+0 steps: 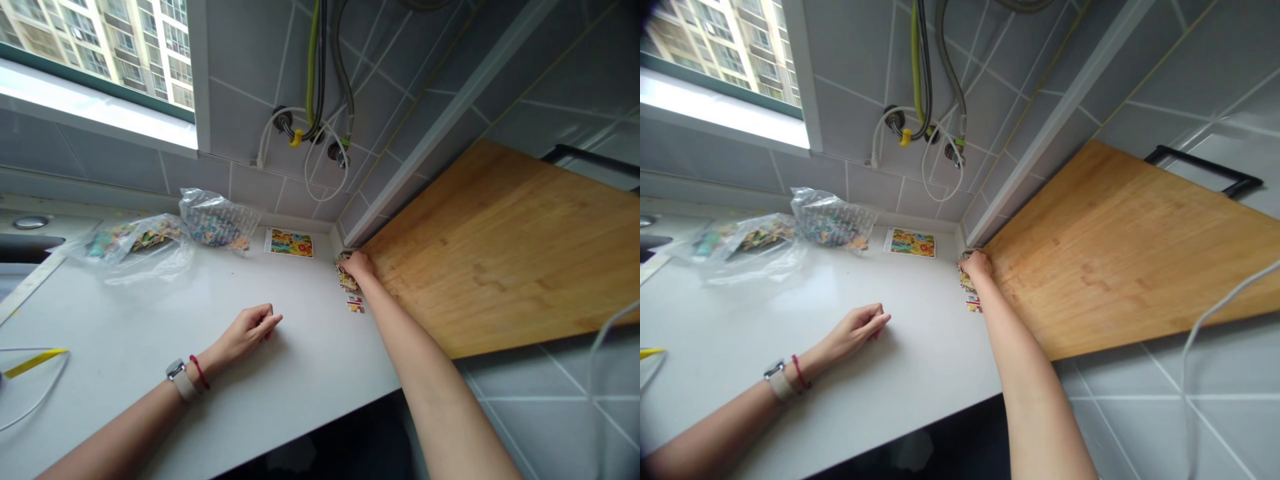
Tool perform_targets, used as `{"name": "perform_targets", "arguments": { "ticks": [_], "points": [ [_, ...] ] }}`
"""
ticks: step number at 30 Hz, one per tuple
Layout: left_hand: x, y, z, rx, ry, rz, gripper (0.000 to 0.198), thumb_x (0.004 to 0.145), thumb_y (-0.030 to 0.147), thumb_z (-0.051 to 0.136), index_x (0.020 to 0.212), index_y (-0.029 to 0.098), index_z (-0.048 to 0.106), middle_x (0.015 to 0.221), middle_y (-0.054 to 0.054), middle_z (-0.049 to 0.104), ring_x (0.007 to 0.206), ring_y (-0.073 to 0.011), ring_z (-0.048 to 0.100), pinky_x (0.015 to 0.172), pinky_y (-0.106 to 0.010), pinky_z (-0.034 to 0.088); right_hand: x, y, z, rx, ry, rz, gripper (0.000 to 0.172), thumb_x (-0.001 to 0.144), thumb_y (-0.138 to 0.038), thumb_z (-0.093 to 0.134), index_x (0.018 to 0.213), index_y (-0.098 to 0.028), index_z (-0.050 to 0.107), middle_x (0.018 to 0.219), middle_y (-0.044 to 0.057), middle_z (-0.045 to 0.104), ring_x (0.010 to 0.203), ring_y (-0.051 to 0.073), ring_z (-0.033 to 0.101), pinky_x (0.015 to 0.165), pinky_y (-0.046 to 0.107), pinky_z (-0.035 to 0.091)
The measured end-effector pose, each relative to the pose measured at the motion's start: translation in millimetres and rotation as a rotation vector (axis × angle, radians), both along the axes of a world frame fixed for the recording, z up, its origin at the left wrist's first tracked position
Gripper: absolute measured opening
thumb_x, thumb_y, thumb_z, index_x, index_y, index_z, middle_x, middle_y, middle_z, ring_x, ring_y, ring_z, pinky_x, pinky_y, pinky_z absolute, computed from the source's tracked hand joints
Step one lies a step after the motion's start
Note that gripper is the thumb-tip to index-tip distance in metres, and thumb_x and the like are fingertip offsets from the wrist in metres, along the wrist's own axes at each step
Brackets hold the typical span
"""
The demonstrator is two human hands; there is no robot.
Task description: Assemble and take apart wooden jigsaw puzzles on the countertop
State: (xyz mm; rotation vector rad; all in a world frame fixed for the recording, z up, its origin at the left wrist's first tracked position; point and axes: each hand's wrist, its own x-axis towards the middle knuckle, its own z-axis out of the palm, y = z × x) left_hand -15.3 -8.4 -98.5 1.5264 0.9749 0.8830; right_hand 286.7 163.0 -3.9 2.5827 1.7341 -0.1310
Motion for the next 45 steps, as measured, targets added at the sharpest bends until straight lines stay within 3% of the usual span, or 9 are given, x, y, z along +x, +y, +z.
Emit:
{"name": "perform_targets", "arguments": {
  "ticks": [10,18,24,29,31,34,36,39,45],
  "points": [
    [1.0,-0.6,6.1,-0.003,0.032,0.014,0.053,0.094,0.066,0.053,0.065,0.022,0.048,0.059,0.002,0.054,0.057,-0.0133,0.045,0.058,-0.026,0.037,9.4,-1.5,-4.0,-0.019,0.017,0.068,0.058,0.082,-0.05,0.08,0.132,-0.021,0.073,0.13,0.019,0.075,0.122,0.034,0.072,0.092,0.035,0.057],
    [0.9,-1.0,5.3,0.013,0.055,0.01,0.051,0.096,0.062,0.054,0.066,0.021,0.05,0.058,0.003,0.054,0.056,-0.0131,0.045,0.057,-0.026,0.036,19.3,2.4,-11.1,0.04,0.049,0.12,0.051,0.081,-0.044,0.081,0.129,-0.026,0.075,0.124,0.01,0.079,0.118,0.028,0.074,0.093,0.03,0.056],
    [-0.4,-1.1,6.7,0.019,0.04,0.012,0.05,0.096,0.061,0.055,0.065,0.021,0.05,0.059,0.002,0.055,0.057,-0.0135,0.046,0.057,-0.026,0.037,21.8,-5.5,4.8,0.087,0.05,0.174,0.049,0.081,-0.041,0.083,0.127,-0.024,0.077,0.122,0.011,0.08,0.117,0.029,0.073,0.094,0.032,0.055],
    [-0.5,-0.3,4.0,-0.024,-0.046,0.043,0.048,0.097,0.062,0.056,0.073,0.021,0.053,0.064,0.001,0.059,0.06,-0.014,0.052,0.059,-0.026,0.043,4.0,-30.8,16.6,0.13,0.084,0.336,0.051,0.083,-0.033,0.082,0.133,-0.021,0.074,0.131,0.012,0.076,0.121,0.028,0.07,0.103,0.033,0.053],
    [-0.9,-0.5,4.9,-0.021,-0.099,0.099,0.045,0.097,0.062,0.055,0.079,0.02,0.057,0.068,0.001,0.061,0.061,-0.0146,0.055,0.06,-0.026,0.047,-11.8,-52.9,9.0,0.11,0.142,0.471,0.055,0.08,-0.032,0.087,0.132,-0.026,0.074,0.133,0.008,0.074,0.121,0.025,0.07,0.107,0.031,0.051],
    [-4.4,0.0,9.0,0.077,-0.089,0.277,0.04,0.098,0.057,0.055,0.086,0.02,0.062,0.077,-0.002,0.065,0.069,-0.0158,0.06,0.065,-0.027,0.051,-41.4,-95.7,-14.2,-0.02,0.365,0.906,0.058,0.077,-0.032,0.09,0.132,-0.025,0.074,0.128,0.009,0.074,0.115,0.026,0.071,0.106,0.037,0.053],
    [-9.2,2.3,11.2,0.169,-0.022,0.386,0.036,0.098,0.053,0.055,0.088,0.02,0.064,0.083,-0.003,0.068,0.076,-0.0171,0.063,0.071,-0.028,0.053,-61.2,-122.1,-30.9,-0.064,0.457,1.046,0.061,0.079,-0.033,0.089,0.137,-0.026,0.07,0.131,0.009,0.07,0.117,0.025,0.07,0.106,0.037,0.054],
    [-17.8,8.4,10.0,0.253,0.08,0.406,0.033,0.098,0.051,0.056,0.094,0.02,0.066,0.093,-0.005,0.073,0.085,-0.0195,0.067,0.078,-0.031,0.055,-83.1,-143.7,-48.5,-0.026,0.48,1.095,0.063,0.083,-0.032,0.085,0.143,-0.032,0.065,0.134,0.009,0.067,0.122,0.027,0.066,0.106,0.042,0.054],
    [-26.5,15.1,-3.2,0.353,0.248,0.265,0.043,0.1,0.052,0.057,0.127,0.02,0.064,0.127,-0.013,0.072,0.115,-0.0272,0.068,0.101,-0.041,0.054,-86.6,-129.9,-61.9,0.007,0.633,1.07,0.11,0.069,-0.049,0.096,0.163,-0.035,0.04,0.157,0.013,0.051,0.146,0.033,0.048,0.122,0.052,0.041]
  ]
}}
